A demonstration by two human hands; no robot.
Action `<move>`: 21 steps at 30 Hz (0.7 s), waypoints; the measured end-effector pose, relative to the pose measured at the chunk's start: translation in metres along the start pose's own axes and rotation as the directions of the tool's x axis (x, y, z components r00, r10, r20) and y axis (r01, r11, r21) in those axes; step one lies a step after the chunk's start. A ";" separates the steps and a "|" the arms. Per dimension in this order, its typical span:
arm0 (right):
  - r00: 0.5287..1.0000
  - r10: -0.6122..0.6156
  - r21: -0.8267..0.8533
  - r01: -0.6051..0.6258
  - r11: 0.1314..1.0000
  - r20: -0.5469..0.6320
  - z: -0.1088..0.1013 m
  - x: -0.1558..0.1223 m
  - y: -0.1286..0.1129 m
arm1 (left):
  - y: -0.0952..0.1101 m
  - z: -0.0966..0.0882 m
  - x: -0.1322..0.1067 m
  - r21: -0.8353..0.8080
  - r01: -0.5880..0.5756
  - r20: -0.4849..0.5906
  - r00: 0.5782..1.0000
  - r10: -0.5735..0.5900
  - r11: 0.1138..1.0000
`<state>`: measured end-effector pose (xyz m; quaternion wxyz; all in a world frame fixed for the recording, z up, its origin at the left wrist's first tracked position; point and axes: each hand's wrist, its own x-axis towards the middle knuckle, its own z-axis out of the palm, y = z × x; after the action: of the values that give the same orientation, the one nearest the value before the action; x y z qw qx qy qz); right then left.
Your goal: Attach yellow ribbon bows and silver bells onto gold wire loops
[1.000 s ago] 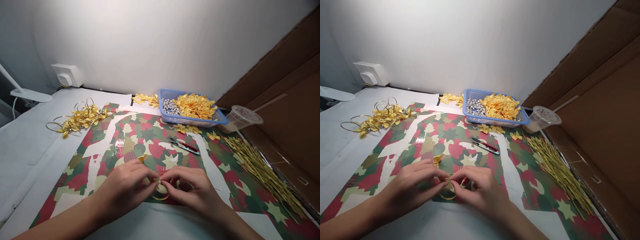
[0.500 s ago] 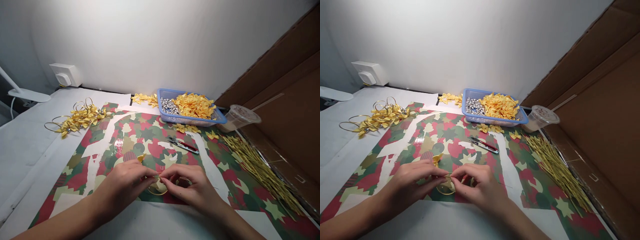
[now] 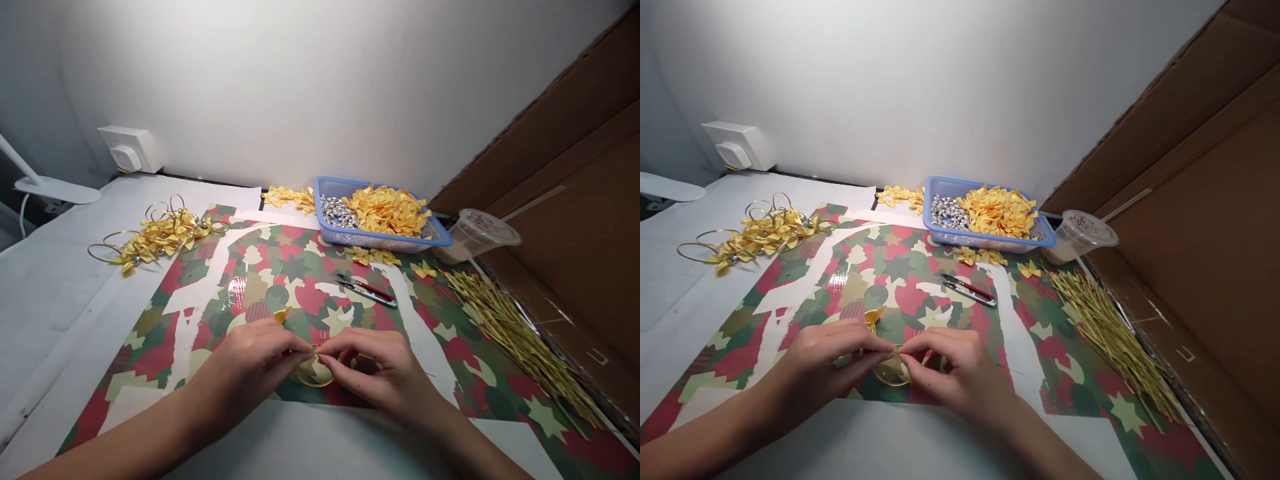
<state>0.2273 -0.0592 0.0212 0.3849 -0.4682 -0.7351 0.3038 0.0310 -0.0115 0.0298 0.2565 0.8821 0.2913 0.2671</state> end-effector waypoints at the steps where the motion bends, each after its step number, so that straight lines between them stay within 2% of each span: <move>1: 1.000 -0.011 -0.010 0.011 1.000 -0.001 0.000 0.000 0.000 | 0.000 0.000 0.000 0.000 0.001 0.004 1.000 -0.001 1.000; 13: 0.987 -0.153 -0.099 0.149 0.984 -0.036 0.001 0.001 0.001 | 0.000 -0.001 -0.001 -0.021 0.048 0.030 0.998 -0.048 0.999; 21: 0.983 -0.177 -0.136 0.170 0.976 -0.038 0.001 0.001 0.001 | -0.001 0.000 -0.001 -0.037 0.060 0.032 0.998 -0.059 0.998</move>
<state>0.2268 -0.0584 0.0202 0.3964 -0.4341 -0.7818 0.2078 0.0304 -0.0118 0.0288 0.2853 0.8721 0.3082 0.2510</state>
